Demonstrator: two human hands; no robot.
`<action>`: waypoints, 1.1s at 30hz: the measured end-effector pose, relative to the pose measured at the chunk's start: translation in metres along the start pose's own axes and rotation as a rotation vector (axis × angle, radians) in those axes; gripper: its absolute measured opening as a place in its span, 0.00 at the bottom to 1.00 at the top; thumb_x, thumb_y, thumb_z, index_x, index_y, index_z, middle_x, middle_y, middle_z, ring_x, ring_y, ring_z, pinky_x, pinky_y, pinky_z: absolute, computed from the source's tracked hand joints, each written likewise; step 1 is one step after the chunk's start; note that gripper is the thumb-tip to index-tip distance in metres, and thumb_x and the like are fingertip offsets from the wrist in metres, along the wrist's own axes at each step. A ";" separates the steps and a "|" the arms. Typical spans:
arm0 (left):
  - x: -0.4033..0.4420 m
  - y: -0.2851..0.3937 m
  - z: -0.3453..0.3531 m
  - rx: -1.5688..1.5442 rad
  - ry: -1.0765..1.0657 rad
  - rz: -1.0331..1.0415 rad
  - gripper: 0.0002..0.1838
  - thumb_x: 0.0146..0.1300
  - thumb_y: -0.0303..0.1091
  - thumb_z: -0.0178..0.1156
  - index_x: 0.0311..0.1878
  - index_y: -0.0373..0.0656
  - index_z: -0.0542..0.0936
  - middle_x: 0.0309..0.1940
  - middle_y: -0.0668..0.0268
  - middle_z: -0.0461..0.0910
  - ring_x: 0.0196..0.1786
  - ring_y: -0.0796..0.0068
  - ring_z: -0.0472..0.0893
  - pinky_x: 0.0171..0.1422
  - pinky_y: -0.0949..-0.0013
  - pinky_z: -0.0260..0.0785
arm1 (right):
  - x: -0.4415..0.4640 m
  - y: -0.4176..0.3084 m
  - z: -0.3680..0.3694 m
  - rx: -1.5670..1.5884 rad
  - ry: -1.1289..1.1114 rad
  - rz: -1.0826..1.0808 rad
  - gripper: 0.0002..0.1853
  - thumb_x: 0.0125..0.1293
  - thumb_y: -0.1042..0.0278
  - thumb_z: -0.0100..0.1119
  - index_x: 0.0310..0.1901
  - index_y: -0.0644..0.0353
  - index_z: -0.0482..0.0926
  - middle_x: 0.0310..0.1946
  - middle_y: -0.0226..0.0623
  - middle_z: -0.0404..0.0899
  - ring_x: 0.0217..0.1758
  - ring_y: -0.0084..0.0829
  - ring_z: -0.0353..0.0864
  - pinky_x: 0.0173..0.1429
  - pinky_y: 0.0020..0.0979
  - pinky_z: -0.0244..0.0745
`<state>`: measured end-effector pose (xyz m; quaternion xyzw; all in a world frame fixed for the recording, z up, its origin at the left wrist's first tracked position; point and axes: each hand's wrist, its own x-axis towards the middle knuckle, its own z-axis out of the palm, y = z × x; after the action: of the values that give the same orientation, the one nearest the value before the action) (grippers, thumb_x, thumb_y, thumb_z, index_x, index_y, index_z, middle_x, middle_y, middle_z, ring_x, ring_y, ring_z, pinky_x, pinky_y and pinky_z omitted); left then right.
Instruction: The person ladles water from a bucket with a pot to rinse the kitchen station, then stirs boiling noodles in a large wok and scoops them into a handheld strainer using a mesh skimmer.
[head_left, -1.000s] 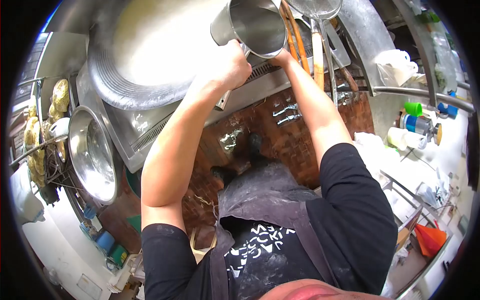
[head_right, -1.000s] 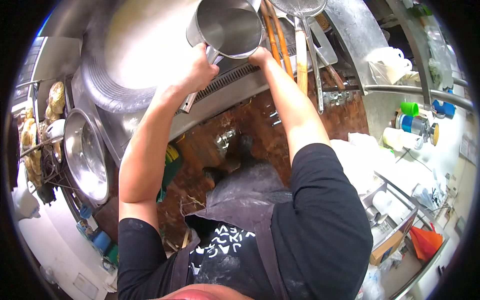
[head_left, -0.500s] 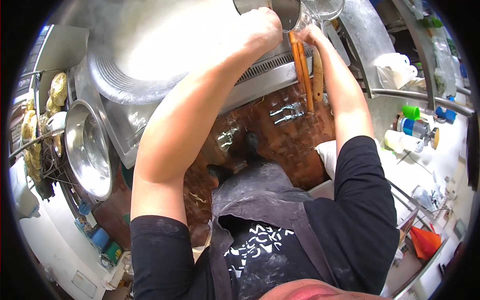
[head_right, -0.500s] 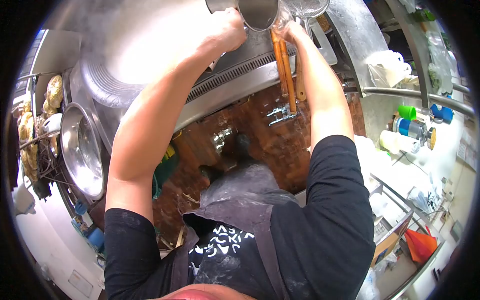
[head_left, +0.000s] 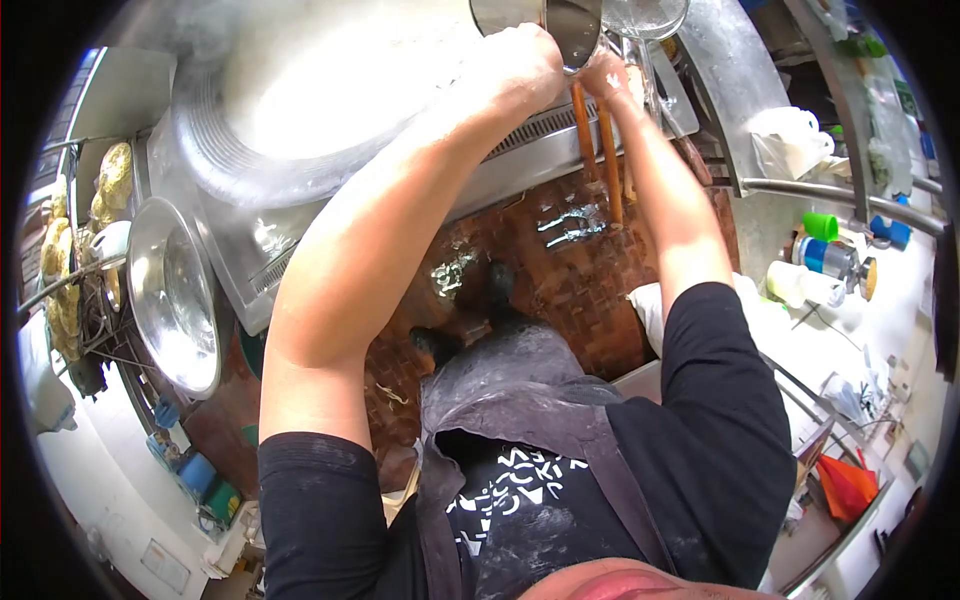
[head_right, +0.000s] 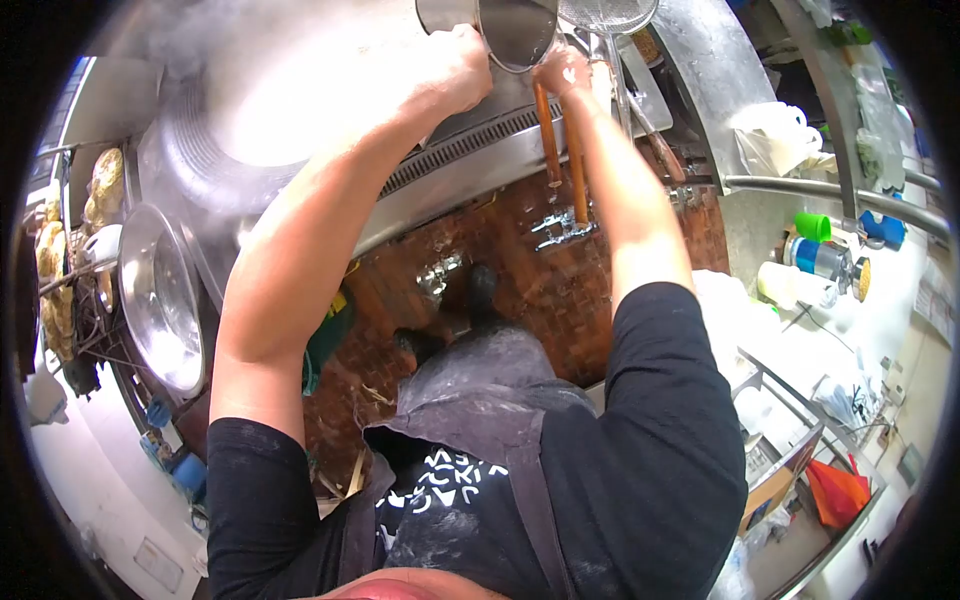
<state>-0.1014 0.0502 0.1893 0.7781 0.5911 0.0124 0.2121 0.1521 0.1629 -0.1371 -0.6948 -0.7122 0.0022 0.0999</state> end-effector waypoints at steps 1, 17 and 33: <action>-0.001 -0.002 0.001 0.002 0.017 0.020 0.20 0.59 0.29 0.59 0.54 0.31 0.77 0.49 0.46 0.83 0.53 0.49 0.83 0.60 0.55 0.74 | -0.021 -0.035 -0.037 0.311 0.190 0.012 0.18 0.57 0.56 0.61 0.44 0.59 0.84 0.37 0.50 0.85 0.44 0.49 0.86 0.50 0.46 0.80; -0.046 -0.048 0.004 -0.076 0.194 0.194 0.15 0.66 0.30 0.48 0.50 0.32 0.76 0.42 0.45 0.83 0.46 0.46 0.84 0.53 0.50 0.75 | -0.047 -0.119 -0.026 -0.103 -0.950 -0.121 0.22 0.67 0.61 0.46 0.58 0.58 0.80 0.62 0.44 0.78 0.63 0.39 0.79 0.69 0.40 0.70; -0.121 -0.156 0.019 -0.170 0.379 -0.131 0.22 0.66 0.34 0.54 0.62 0.39 0.69 0.49 0.46 0.82 0.51 0.42 0.81 0.57 0.49 0.74 | -0.086 -0.202 0.065 0.051 -0.810 -0.244 0.22 0.69 0.62 0.43 0.55 0.62 0.82 0.59 0.52 0.78 0.63 0.46 0.78 0.67 0.42 0.73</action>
<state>-0.2748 -0.0347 0.1459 0.7010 0.6666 0.1948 0.1624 -0.0564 0.0798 -0.1840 -0.5456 -0.7708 0.2808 -0.1715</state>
